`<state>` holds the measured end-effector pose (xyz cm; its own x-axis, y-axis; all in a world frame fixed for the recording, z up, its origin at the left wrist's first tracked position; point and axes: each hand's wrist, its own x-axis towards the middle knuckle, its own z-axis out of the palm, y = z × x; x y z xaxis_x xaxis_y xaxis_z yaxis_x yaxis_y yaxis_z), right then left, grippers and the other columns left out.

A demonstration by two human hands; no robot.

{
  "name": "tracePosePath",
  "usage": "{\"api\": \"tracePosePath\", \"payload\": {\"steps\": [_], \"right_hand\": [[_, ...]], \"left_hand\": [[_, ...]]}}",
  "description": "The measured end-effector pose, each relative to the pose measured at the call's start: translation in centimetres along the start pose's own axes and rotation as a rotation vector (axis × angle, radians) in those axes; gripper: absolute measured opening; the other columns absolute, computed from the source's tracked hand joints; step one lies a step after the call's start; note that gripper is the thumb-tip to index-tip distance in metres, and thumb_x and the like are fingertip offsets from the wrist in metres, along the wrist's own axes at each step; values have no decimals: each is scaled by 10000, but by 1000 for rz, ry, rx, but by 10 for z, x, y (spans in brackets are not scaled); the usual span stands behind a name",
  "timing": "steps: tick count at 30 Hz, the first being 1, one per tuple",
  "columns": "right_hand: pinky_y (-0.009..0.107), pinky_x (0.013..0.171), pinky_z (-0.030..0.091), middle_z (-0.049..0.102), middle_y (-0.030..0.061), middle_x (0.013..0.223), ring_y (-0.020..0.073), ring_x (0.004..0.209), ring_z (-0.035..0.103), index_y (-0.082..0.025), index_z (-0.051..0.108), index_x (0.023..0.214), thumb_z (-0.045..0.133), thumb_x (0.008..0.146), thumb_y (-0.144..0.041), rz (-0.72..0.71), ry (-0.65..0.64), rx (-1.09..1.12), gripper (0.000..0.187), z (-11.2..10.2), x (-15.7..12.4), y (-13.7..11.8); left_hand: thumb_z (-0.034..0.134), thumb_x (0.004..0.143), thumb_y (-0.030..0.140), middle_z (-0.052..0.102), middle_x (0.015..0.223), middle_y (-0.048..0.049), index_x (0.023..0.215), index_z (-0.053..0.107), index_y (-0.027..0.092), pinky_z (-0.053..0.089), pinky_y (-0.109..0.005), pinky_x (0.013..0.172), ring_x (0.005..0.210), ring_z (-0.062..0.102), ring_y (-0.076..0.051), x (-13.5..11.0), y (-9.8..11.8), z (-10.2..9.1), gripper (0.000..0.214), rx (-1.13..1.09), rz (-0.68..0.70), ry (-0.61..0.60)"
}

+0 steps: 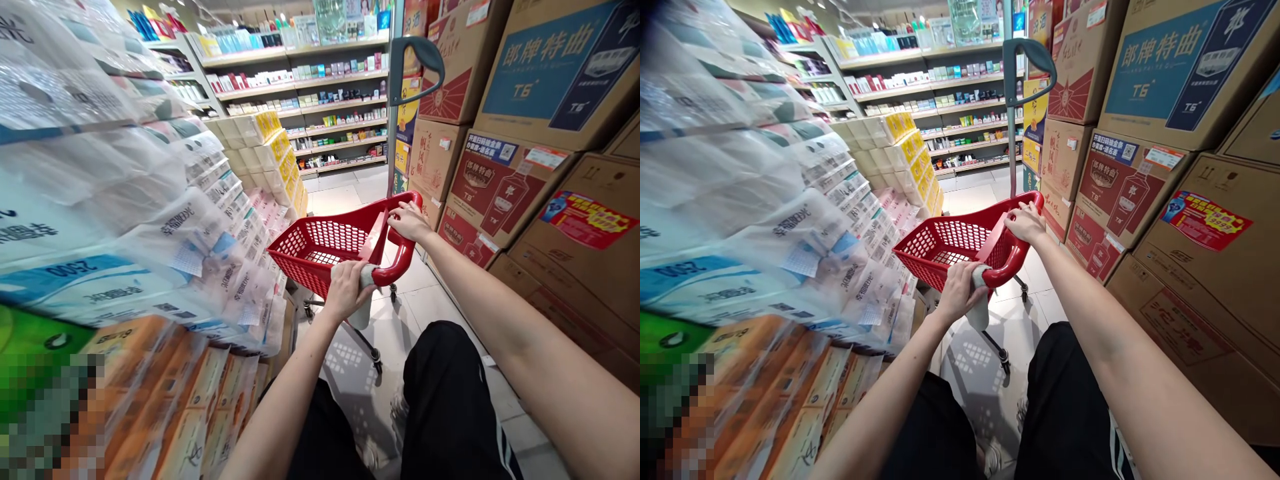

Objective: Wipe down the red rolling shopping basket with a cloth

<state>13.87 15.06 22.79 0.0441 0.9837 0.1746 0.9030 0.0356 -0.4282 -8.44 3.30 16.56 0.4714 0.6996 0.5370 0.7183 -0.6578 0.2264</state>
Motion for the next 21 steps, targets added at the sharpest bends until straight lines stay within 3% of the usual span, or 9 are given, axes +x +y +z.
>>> {"api": "tracePosePath", "payload": {"steps": [7,12,16,21], "right_hand": [[607,1009,171,261,9,1462,330,1329,152,-301,546,1204,355,815,-526,-41,-15,-54,489,-4,-5,8],[671,969,127,190,91,1481,368,1334,102,-225,454,1293,242,862,-527,35,73,-109,567,-6,-14,-1],[687,939,148,177,100,1484,403,1326,94,-249,480,1273,196,840,-629,46,-11,-120,642,-1,-26,-11],[640,954,195,180,82,1487,398,1331,84,-269,517,1240,200,840,-640,39,25,-143,631,6,-34,-15]], "left_hand": [[265,920,393,566,887,-82,897,580,181,357,-356,810,867,478,-209,15,8,9,380,103,18,-8],[143,943,351,559,734,-62,709,558,181,359,-318,735,751,487,-175,31,19,13,506,22,-125,48],[127,921,479,571,678,-55,675,576,177,350,-287,636,666,513,-168,53,11,15,594,-84,-282,-80],[193,866,597,596,635,-61,627,589,160,344,-271,576,609,539,-173,76,-7,20,636,-228,-509,-194]]}}
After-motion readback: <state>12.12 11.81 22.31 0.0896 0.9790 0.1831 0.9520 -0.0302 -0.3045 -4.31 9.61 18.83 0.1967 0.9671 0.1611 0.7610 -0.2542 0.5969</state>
